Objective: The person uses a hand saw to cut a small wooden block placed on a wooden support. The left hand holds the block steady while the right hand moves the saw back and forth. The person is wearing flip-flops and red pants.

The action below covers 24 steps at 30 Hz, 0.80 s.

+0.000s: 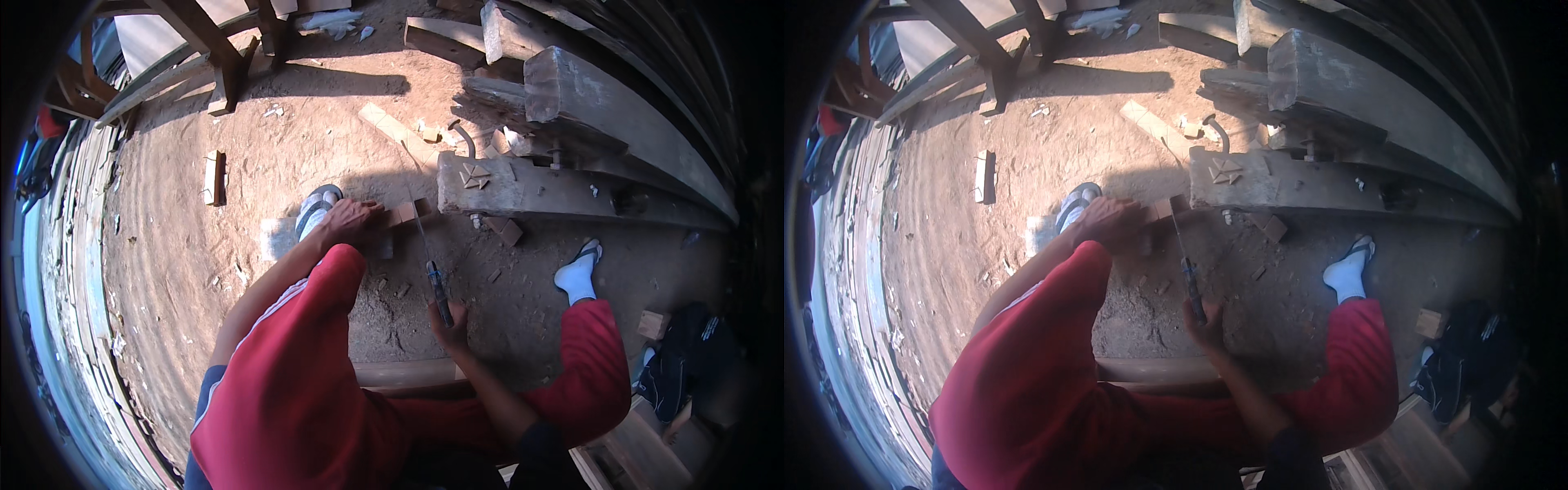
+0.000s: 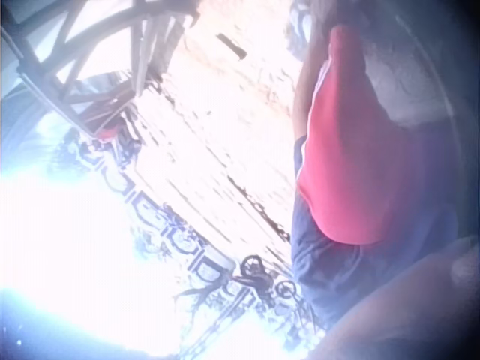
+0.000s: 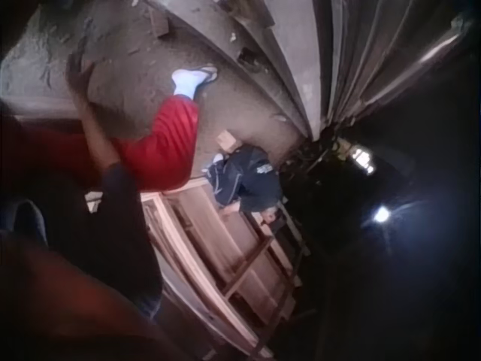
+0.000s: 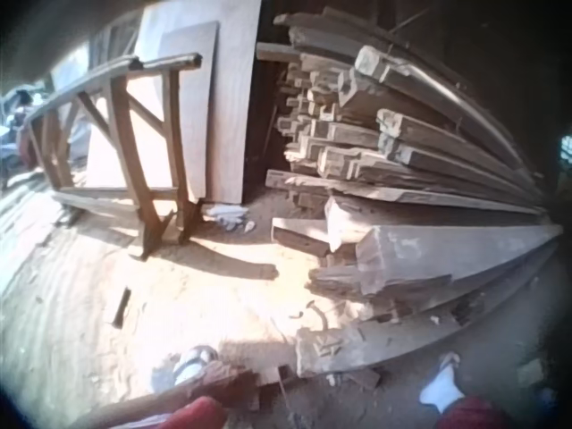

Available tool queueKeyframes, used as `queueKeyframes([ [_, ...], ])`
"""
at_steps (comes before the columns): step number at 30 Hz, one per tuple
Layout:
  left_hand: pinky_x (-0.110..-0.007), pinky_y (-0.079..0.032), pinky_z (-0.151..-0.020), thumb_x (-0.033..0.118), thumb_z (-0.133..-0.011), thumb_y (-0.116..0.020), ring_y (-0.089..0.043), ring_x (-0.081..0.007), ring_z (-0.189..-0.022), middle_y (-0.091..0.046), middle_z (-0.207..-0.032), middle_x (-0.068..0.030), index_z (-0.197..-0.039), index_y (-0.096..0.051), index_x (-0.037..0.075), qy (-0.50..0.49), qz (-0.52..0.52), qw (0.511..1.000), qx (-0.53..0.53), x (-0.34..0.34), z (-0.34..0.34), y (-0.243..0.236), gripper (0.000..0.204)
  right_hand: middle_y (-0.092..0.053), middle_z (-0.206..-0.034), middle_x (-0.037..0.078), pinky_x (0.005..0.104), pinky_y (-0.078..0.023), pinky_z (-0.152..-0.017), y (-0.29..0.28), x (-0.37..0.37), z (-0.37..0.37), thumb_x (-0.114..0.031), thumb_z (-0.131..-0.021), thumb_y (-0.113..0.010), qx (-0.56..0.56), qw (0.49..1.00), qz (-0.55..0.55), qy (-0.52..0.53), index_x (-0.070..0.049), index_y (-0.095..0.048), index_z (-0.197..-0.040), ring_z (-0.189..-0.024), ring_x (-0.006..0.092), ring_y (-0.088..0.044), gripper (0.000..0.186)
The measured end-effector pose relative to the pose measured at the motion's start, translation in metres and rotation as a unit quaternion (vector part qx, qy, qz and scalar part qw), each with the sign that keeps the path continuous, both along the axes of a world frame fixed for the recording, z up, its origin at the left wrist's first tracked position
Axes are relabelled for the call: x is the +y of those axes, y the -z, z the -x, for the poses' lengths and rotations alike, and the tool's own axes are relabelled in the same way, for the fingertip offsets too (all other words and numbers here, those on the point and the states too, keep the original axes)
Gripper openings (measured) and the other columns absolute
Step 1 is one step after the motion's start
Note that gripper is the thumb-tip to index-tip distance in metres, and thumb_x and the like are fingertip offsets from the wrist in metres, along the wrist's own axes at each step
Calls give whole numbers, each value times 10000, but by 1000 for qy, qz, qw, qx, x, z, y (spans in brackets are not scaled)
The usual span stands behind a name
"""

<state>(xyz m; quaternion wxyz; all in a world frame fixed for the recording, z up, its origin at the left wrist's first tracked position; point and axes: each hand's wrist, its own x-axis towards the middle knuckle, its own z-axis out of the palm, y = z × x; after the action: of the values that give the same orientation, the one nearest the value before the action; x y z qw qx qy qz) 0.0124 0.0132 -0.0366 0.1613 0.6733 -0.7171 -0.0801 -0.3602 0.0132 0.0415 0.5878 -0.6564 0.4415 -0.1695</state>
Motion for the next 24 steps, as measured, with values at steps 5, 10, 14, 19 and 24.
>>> queueKeyframes([
  [5, -439, -518, -647, 368, -875, -709, -718, -280, -773, -685, -876, -76, -933, -668, 122, -9, -10, 1000, 18, -10, 21, -29, 256, -436, -577, -69, 317, -309, -497, -12, 14, 8, -322, -1002, -703, 24, 1000, 1, -9, -95, -459, -619, -576, 38, -428, 508],
  [10, -447, -518, -658, 379, -850, -727, -714, -297, -785, -684, -868, -79, -933, -671, 131, -26, -51, 998, 8, -4, 12, -25, 267, -442, -570, -60, 325, -328, -496, -2, 8, 11, -313, -988, -701, 15, 1000, -21, 11, -88, -476, -619, -571, 43, -449, 488],
  [14, -449, -519, -660, 351, -858, -715, -710, -312, -762, -683, -843, -90, -929, -670, 123, -30, -46, 998, 14, -8, 15, -21, 243, -442, -568, -58, 325, -332, -494, -9, 2, 10, -289, -984, -698, 25, 999, -36, 15, -87, -483, -621, -564, 44, -454, 468],
  [19, -451, -527, -679, 363, -873, -710, -716, -325, -771, -691, -857, -99, -970, -661, 112, -28, -52, 998, 29, -10, 17, -33, 274, -435, -568, -64, 324, -327, -494, -8, -5, 28, -238, -984, -692, 49, 999, 17, 2, -83, -465, -624, -558, 44, -438, 453],
  [24, -455, -535, -699, 398, -894, -705, -727, -331, -800, -704, -876, -105, -1035, -647, 113, -11, -126, 992, 6, -11, 13, -37, 324, -381, -570, -25, 357, -326, -500, -15, -28, -2, -215, -974, -687, 27, 999, 18, 12, -56, -431, -622, -593, 50, -407, 463],
])
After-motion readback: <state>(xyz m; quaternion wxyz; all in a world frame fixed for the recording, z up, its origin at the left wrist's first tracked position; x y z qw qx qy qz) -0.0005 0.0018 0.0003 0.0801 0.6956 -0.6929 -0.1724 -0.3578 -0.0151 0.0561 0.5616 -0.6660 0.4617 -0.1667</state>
